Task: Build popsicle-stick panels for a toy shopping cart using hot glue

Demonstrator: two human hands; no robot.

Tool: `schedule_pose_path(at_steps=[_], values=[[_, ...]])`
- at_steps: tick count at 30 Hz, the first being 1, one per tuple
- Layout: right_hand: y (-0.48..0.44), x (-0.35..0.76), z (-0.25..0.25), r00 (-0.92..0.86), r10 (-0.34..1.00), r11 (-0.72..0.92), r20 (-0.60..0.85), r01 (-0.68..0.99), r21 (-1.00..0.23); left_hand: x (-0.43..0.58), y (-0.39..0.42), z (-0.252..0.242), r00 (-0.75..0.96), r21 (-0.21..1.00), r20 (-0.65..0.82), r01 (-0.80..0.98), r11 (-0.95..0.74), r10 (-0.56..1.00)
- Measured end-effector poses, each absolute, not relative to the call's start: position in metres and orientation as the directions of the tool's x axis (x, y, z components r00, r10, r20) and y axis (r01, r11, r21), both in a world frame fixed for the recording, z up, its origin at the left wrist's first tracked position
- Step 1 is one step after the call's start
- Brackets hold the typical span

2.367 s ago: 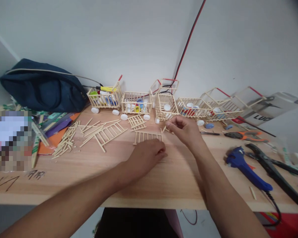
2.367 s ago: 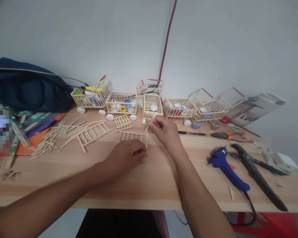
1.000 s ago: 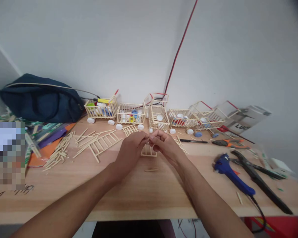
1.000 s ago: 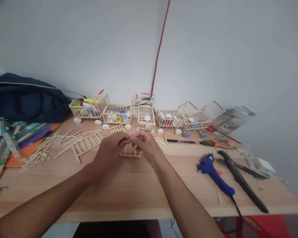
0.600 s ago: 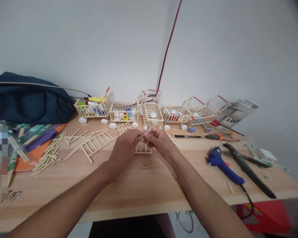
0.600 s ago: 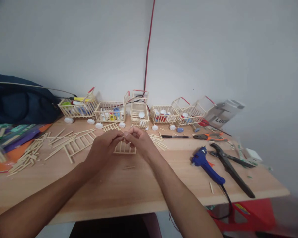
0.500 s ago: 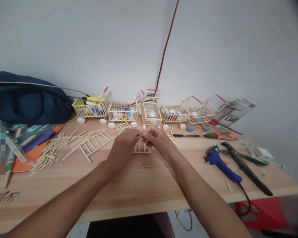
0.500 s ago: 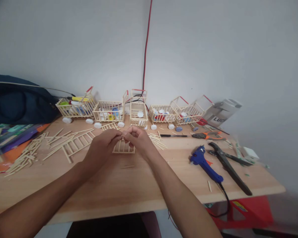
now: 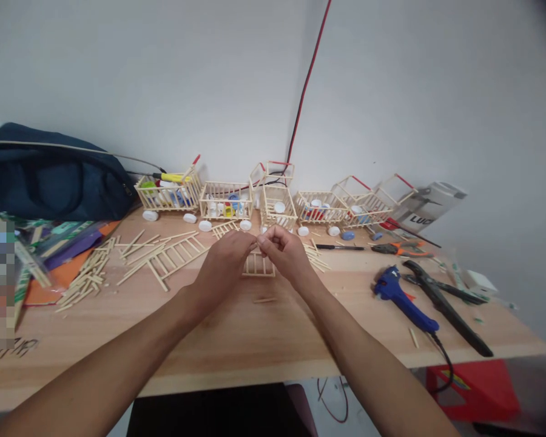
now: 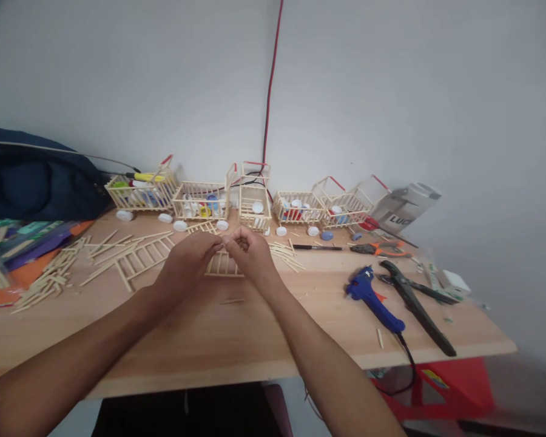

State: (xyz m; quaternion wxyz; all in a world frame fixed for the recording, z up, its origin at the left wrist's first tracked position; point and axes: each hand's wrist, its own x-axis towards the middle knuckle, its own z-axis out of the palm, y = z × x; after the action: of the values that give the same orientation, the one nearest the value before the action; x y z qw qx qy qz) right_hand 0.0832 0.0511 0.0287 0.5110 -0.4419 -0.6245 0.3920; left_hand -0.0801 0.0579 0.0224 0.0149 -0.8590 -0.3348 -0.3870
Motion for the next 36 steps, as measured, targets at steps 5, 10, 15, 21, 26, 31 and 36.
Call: schedule_pose_path(at_steps=[5,10,15,21,26,31,36], values=[[0.05,0.08,0.028,-0.076,0.939,0.344,0.337,0.15,-0.927,-0.08,0.055,0.026,0.465,0.222,0.682,0.604,-0.766,0.564],[0.05,0.079,0.03,-0.064,0.935,0.355,0.35,0.135,-0.925,-0.08,0.055,0.027,0.465,0.237,0.693,0.576,-0.782,0.552],[0.053,0.08,0.026,-0.07,0.928,0.372,0.366,0.132,-0.919,-0.081,0.059,0.026,0.507,0.214,0.668,0.572,-0.792,0.546],[0.052,0.079,0.018,-0.084,0.906,0.423,0.415,0.177,-0.889,-0.084,0.067,0.026,0.523,0.176,0.656,0.595,-0.784,0.544],[0.05,0.078,0.014,-0.077,0.907,0.417,0.415,0.306,-0.856,-0.089,0.071,0.033,0.431,0.235,0.69,0.626,-0.743,0.581],[0.054,0.08,0.009,-0.041,0.879,0.465,0.475,0.293,-0.836,-0.096,0.076,0.038,0.36,0.325,0.675,0.638,-0.698,0.644],[0.052,0.081,0.009,-0.084,0.845,0.515,0.528,0.393,-0.762,-0.107,0.085,0.042,0.275,0.365,0.678,0.679,-0.637,0.681]])
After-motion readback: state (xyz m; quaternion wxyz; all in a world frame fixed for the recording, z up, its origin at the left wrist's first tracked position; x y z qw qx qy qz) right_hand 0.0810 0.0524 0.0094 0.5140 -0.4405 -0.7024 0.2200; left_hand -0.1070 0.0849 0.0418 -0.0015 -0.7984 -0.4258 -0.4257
